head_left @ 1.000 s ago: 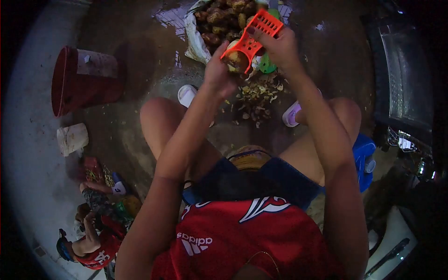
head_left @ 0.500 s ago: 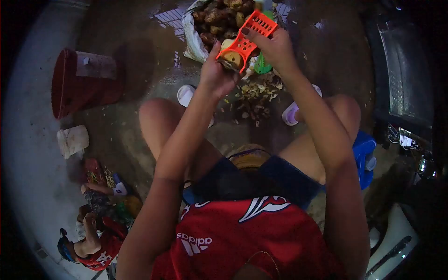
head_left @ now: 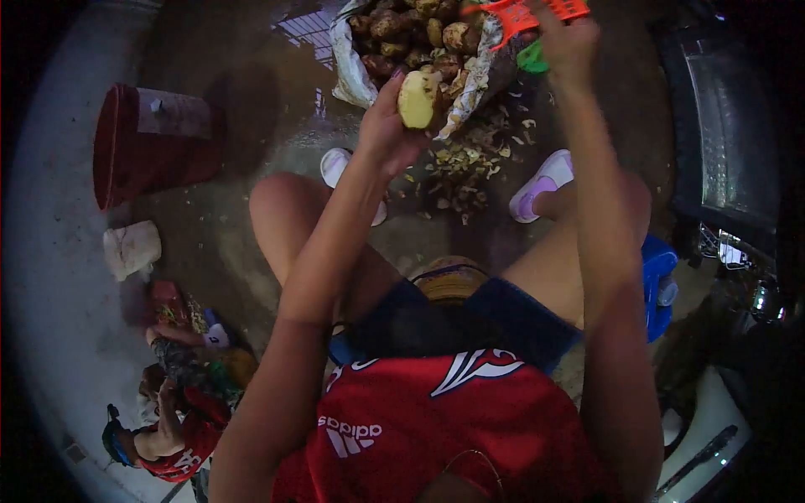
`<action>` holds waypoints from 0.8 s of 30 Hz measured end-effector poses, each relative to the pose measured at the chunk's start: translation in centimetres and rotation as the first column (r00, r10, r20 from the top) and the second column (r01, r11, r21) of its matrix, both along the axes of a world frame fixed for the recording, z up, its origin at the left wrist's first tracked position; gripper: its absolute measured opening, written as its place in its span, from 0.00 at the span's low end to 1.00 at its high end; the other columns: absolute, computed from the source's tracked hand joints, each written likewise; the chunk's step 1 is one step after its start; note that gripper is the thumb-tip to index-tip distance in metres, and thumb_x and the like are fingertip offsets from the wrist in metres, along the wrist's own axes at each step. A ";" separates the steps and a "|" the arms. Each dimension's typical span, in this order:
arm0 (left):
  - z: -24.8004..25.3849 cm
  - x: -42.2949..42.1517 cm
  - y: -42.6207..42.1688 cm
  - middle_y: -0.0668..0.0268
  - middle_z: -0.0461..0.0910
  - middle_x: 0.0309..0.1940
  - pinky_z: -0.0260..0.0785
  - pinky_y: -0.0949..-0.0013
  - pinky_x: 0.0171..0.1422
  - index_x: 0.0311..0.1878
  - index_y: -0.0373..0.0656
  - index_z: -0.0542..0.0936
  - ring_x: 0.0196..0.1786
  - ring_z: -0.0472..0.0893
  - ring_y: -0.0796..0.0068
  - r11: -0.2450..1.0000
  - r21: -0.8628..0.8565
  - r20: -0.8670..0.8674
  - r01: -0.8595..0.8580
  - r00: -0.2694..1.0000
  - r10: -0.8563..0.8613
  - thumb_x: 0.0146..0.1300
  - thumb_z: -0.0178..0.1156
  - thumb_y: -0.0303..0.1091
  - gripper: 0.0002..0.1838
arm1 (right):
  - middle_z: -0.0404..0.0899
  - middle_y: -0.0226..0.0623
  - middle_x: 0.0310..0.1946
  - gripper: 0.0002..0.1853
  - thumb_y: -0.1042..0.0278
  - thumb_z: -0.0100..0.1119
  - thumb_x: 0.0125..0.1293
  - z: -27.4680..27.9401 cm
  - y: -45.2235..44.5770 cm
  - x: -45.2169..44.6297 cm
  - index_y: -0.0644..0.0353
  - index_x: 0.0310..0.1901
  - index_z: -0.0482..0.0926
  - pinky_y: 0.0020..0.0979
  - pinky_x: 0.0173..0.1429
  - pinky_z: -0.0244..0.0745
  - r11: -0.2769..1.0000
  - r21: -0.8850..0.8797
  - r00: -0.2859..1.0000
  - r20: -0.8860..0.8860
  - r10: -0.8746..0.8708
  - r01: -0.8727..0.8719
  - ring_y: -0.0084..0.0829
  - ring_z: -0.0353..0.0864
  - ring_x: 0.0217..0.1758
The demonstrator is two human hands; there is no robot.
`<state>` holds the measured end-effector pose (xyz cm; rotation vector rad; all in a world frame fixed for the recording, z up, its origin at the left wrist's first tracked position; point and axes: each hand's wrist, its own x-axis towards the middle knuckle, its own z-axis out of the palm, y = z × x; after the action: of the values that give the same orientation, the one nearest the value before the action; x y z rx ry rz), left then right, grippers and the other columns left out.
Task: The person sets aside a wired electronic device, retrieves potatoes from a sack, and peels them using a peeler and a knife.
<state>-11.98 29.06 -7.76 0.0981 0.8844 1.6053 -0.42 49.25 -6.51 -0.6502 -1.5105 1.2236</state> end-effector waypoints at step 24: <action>-0.5 -0.2 0.7 0.69 0.75 0.33 0.67 0.69 0.34 0.41 0.46 0.73 0.32 0.74 0.75 0.991 -0.119 -0.075 -0.060 0.996 0.051 0.63 0.42 0.54 0.21 | 0.71 0.29 0.17 0.14 0.58 0.63 0.55 0.9 -5.9 -0.5 0.61 0.26 0.73 0.28 0.24 0.65 0.953 -0.197 0.970 0.031 0.241 -0.230 0.19 0.69 0.19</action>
<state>-12.15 29.75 -8.25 0.0458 1.0462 1.6038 -0.88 43.30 -5.64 -0.6467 -1.5606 1.5603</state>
